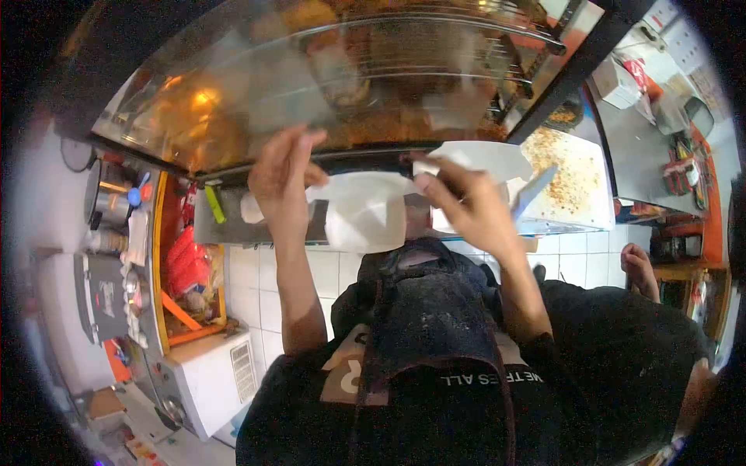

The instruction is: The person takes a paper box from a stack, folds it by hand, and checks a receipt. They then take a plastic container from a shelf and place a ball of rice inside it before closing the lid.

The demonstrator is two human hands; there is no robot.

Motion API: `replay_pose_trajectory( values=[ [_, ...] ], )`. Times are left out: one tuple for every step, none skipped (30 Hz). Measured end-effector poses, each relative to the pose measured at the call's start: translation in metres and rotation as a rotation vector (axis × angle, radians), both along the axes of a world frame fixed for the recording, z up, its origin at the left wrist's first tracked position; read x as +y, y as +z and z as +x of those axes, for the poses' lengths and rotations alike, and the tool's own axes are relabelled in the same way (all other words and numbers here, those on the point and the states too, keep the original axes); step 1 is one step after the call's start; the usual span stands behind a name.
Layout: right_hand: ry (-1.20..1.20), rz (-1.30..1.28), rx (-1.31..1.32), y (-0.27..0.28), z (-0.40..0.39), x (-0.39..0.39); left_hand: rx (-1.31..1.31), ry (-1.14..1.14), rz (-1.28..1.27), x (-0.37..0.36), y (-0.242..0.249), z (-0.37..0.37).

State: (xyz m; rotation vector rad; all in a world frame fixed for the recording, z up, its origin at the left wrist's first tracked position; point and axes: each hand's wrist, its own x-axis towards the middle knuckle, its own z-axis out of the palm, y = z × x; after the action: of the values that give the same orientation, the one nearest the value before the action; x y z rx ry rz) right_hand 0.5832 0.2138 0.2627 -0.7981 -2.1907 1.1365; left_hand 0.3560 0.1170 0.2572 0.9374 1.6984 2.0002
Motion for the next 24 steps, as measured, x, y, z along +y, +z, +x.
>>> replay_pose_trajectory(
  values=[
    [0.088, -0.086, -0.072, -0.033, -0.007, -0.002, -0.015, 0.032, -0.072, -0.02, -0.027, -0.014],
    [0.196, -0.281, -0.086, -0.052, -0.015, -0.009, -0.031, 0.067, -0.143, -0.04, -0.055, -0.025],
    [0.312, -0.265, -0.1, -0.081, -0.023, -0.016, -0.033, 0.147, -0.228, -0.059, -0.075, -0.029],
    [0.426, -0.243, -0.113, -0.105, -0.031, -0.021, -0.035, 0.225, -0.309, -0.073, -0.095, -0.036],
    [0.446, -0.246, -0.11, -0.116, -0.043, -0.028, -0.033, 0.245, -0.313, -0.084, -0.124, -0.045],
    [0.489, -0.333, -0.127, -0.123, -0.057, -0.041, 0.045, 0.307, -0.304, -0.098, -0.159, -0.054],
    [0.53, -0.417, -0.144, -0.129, -0.07, -0.054, 0.124, 0.366, -0.292, -0.111, -0.196, -0.065],
    [0.549, -0.41, -0.143, -0.137, -0.085, -0.063, 0.217, 0.393, -0.383, -0.118, -0.242, -0.083],
    [0.626, -0.303, -0.177, -0.145, -0.097, -0.074, 0.184, 0.366, -0.469, -0.115, -0.259, -0.087],
    [0.694, -0.193, -0.209, -0.147, -0.107, -0.083, 0.187, 0.374, -0.464, -0.107, -0.264, -0.093],
    [0.73, -0.182, -0.241, -0.14, -0.11, -0.094, 0.301, 0.345, -0.566, -0.097, -0.267, -0.098],
    [0.731, -0.183, -0.243, -0.143, -0.111, -0.102, 0.411, 0.311, -0.672, -0.09, -0.271, -0.1],
    [0.785, -0.186, -0.197, -0.149, -0.112, -0.108, 0.408, 0.311, -0.669, -0.082, -0.271, -0.1],
    [0.838, -0.183, -0.15, -0.146, -0.115, -0.11, 0.5, 0.373, -0.762, -0.071, -0.27, -0.1],
    [0.849, -0.2, -0.232, -0.144, -0.112, -0.111, 0.593, 0.432, -0.857, -0.064, -0.268, -0.103],
    [0.842, -0.197, -0.235, -0.141, -0.109, -0.112, 0.591, 0.427, -0.851, -0.059, -0.264, -0.108],
    [0.827, -0.217, -0.219, -0.14, -0.105, -0.113, 0.567, 0.37, -0.866, -0.054, -0.259, -0.114],
    [0.805, -0.24, -0.204, -0.138, -0.101, -0.112, 0.542, 0.305, -0.881, -0.051, -0.255, -0.117],
    [0.779, -0.241, -0.215, -0.134, -0.098, -0.111, 0.671, 0.338, -0.863, -0.051, -0.263, -0.123],
    [0.741, -0.331, -0.215, -0.129, -0.094, -0.111, 0.572, 0.324, -0.73, -0.053, -0.261, -0.125],
    [0.691, -0.419, -0.211, -0.124, -0.088, -0.111, 0.517, 0.392, -0.586, -0.055, -0.262, -0.126],
    [0.641, -0.423, -0.214, -0.12, -0.082, -0.111, 0.077, 0.274, -0.481, -0.058, -0.251, -0.129],
    [0.594, -0.409, -0.134, -0.115, -0.077, -0.112, 0.133, 0.433, -0.356, -0.063, -0.27, -0.134],
    [0.55, -0.39, -0.052, -0.108, -0.071, -0.111, 0.289, 0.476, -0.394, -0.069, -0.241, -0.123]
  ],
)
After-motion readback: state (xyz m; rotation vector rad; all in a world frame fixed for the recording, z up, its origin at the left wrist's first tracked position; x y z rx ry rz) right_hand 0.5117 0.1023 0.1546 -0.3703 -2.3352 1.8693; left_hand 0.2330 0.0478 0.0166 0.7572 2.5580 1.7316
